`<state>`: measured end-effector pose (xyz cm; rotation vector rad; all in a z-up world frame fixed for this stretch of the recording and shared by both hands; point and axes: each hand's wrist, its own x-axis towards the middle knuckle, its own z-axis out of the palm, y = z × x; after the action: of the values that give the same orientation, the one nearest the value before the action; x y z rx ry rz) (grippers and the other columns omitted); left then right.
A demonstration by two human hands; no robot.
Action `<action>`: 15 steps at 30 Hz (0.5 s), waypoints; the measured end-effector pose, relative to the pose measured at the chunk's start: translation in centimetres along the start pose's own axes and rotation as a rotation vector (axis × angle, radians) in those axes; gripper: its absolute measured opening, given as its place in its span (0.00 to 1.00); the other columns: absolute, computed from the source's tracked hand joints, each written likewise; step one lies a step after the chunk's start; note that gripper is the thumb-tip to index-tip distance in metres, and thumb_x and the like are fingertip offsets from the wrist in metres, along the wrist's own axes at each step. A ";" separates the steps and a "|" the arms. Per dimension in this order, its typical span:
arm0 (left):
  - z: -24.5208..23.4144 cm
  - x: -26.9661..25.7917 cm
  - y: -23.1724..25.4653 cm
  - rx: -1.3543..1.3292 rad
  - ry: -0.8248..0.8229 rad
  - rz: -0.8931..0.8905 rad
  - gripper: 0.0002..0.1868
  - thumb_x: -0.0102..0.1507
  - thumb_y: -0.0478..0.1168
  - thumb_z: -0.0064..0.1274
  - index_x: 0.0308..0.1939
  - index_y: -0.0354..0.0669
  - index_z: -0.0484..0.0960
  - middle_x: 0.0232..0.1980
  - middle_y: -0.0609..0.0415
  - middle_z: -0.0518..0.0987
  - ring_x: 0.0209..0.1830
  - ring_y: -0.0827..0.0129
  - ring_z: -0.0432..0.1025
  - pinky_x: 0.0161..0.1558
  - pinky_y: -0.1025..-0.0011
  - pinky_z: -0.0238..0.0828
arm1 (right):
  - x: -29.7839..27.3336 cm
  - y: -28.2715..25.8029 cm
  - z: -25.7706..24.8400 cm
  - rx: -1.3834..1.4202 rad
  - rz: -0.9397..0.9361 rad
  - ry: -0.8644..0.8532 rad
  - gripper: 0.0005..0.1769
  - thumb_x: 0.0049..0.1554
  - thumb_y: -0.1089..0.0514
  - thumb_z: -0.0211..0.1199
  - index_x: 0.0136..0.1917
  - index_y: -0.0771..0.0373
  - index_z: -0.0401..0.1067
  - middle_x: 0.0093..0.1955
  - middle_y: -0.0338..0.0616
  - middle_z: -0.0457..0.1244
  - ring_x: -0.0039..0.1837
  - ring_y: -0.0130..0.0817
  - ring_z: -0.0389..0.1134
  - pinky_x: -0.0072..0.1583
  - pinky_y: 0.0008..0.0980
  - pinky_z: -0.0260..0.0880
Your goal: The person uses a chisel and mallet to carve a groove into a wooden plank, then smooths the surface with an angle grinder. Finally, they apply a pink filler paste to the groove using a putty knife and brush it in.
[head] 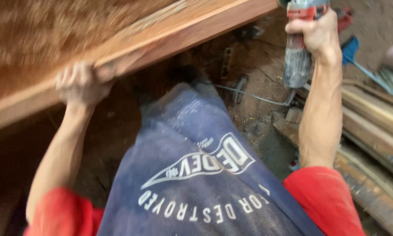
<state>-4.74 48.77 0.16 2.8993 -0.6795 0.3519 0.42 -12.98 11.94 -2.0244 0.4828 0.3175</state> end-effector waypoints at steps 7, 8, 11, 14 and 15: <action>2.7 -0.6 -0.6 -0.061 -0.258 -0.075 0.25 0.50 0.46 0.71 0.44 0.46 0.74 0.42 0.54 0.77 0.42 0.61 0.74 0.43 0.62 0.69 | -6.6 -6.7 13.8 -0.033 0.003 -0.102 0.20 0.48 0.61 0.74 0.54 0.63 0.74 0.47 0.35 0.68 0.47 0.25 0.68 0.50 0.27 0.71; 2.4 -0.7 -0.8 -0.087 -0.224 -0.076 0.31 0.48 0.49 0.73 0.48 0.44 0.74 0.44 0.52 0.78 0.44 0.61 0.75 0.44 0.62 0.71 | -7.6 -7.6 15.6 -0.041 -0.007 -0.079 0.24 0.47 0.60 0.75 0.56 0.62 0.73 0.49 0.35 0.68 0.47 0.24 0.69 0.50 0.26 0.73; 1.4 -1.7 -2.8 -0.117 -0.194 -0.074 0.44 0.44 0.55 0.75 0.57 0.40 0.73 0.48 0.47 0.80 0.47 0.59 0.76 0.46 0.61 0.74 | -10.2 -9.6 20.5 -0.112 0.034 -0.083 0.29 0.47 0.57 0.76 0.60 0.63 0.72 0.50 0.37 0.69 0.47 0.26 0.70 0.52 0.27 0.75; 0.9 -4.2 -6.9 -0.044 -0.302 -0.063 0.47 0.48 0.61 0.75 0.60 0.40 0.72 0.48 0.46 0.80 0.45 0.59 0.76 0.43 0.61 0.74 | -12.4 -11.1 25.1 -0.115 0.031 -0.109 0.32 0.44 0.55 0.75 0.60 0.64 0.69 0.49 0.40 0.68 0.46 0.28 0.69 0.51 0.32 0.75; 0.5 -5.4 -8.5 -0.024 -0.335 -0.064 0.46 0.50 0.63 0.75 0.61 0.40 0.73 0.48 0.47 0.80 0.45 0.59 0.76 0.44 0.61 0.74 | -12.9 -11.6 26.6 -0.138 0.060 -0.113 0.34 0.43 0.54 0.74 0.60 0.63 0.68 0.50 0.41 0.68 0.46 0.28 0.70 0.51 0.32 0.76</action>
<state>-5.53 58.50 -2.47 2.9764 -0.6268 -0.1532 -6.24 18.02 13.71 -2.1147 0.4625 0.5115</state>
